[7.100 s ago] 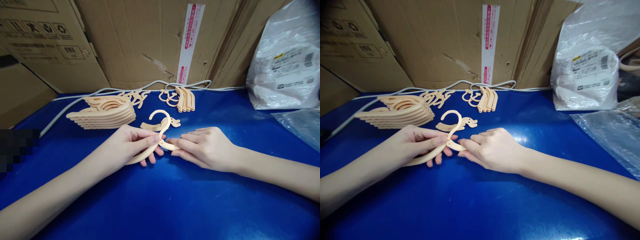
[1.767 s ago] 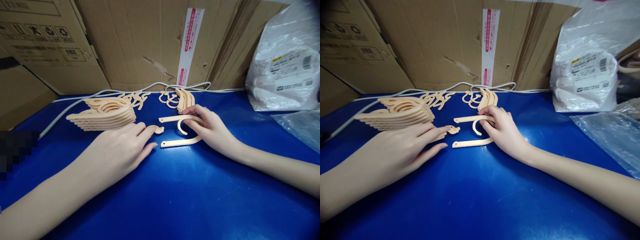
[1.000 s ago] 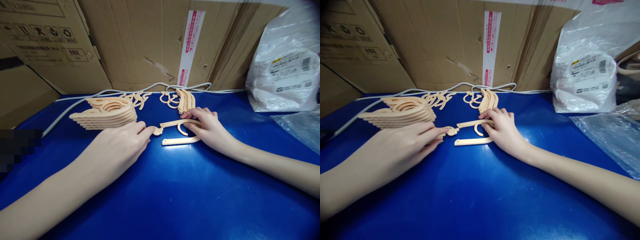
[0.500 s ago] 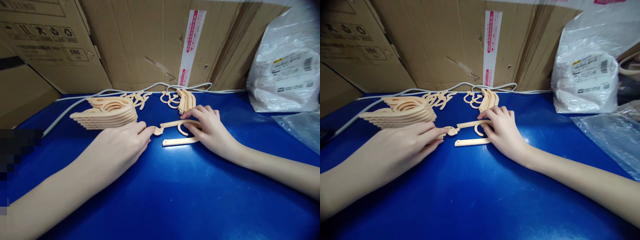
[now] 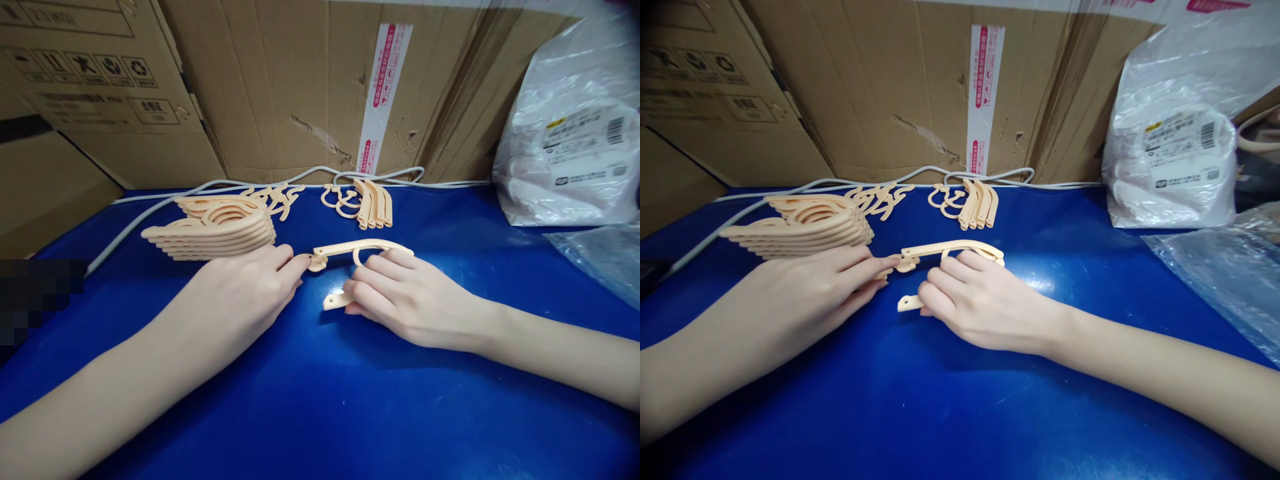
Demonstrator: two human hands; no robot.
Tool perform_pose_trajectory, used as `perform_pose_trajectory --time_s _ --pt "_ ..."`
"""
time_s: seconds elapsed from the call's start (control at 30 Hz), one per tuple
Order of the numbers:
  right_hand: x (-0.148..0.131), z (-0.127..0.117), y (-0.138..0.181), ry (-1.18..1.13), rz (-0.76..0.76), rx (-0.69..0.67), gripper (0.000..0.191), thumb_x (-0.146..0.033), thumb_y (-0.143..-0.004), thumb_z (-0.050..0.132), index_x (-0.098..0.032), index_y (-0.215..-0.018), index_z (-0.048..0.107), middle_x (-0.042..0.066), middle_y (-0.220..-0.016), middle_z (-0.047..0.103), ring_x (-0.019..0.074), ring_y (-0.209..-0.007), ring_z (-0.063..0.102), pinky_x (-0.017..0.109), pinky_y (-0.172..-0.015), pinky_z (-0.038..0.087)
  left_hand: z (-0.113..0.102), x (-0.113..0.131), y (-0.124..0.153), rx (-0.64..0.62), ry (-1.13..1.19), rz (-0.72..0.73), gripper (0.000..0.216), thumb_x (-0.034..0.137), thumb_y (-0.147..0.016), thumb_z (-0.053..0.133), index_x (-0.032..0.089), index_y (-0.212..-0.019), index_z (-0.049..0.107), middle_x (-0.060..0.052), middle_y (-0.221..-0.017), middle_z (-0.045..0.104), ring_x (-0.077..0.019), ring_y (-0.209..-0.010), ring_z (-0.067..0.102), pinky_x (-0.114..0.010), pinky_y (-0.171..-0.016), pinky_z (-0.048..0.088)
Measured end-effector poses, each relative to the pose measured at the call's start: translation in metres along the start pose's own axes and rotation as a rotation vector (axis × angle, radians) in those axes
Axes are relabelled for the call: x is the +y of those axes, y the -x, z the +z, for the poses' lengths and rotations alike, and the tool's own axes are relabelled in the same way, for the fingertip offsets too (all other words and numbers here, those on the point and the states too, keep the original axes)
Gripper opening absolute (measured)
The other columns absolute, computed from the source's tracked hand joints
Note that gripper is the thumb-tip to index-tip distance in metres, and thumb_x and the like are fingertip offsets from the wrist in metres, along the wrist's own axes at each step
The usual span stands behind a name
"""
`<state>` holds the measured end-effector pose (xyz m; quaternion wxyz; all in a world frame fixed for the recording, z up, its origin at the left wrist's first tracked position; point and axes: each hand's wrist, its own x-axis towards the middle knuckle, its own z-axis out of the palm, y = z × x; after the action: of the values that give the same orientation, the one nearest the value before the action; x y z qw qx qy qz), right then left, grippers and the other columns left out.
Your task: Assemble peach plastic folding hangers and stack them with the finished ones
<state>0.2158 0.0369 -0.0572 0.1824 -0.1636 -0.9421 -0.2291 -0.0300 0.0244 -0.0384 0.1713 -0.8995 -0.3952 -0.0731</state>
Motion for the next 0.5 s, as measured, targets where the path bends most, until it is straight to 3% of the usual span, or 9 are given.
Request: perform_pose_trajectory --time_s 0.27,0.5 --pt "-0.004 -0.0053 0.0016 0.022 -0.058 0.029 0.024 -0.022 -0.105 0.044 -0.013 -0.092 0.062 -0.001 -0.069 0.06 0.0146 -0.059 0.053 0.03 -0.056 0.038 0.0 0.0012 -0.0003 0.045 -0.009 0.017 0.031 0.011 -0.096 0.041 0.014 -0.107 0.07 -0.007 -0.083 0.068 -0.0249 -0.065 0.067 -0.033 -0.049 0.043" --pt "-0.0024 -0.0032 0.004 -0.024 -0.003 0.003 0.026 -0.027 -0.108 0.038 -0.016 -0.097 0.059 -0.003 -0.068 0.061 0.011 -0.047 0.05 0.028 -0.047 0.033 -0.0012 -0.0005 0.0019 0.098 -0.086 0.074 0.035 0.008 -0.095 0.039 0.013 -0.11 0.07 -0.009 -0.084 0.069 -0.0256 -0.067 0.067 -0.033 -0.047 0.044"
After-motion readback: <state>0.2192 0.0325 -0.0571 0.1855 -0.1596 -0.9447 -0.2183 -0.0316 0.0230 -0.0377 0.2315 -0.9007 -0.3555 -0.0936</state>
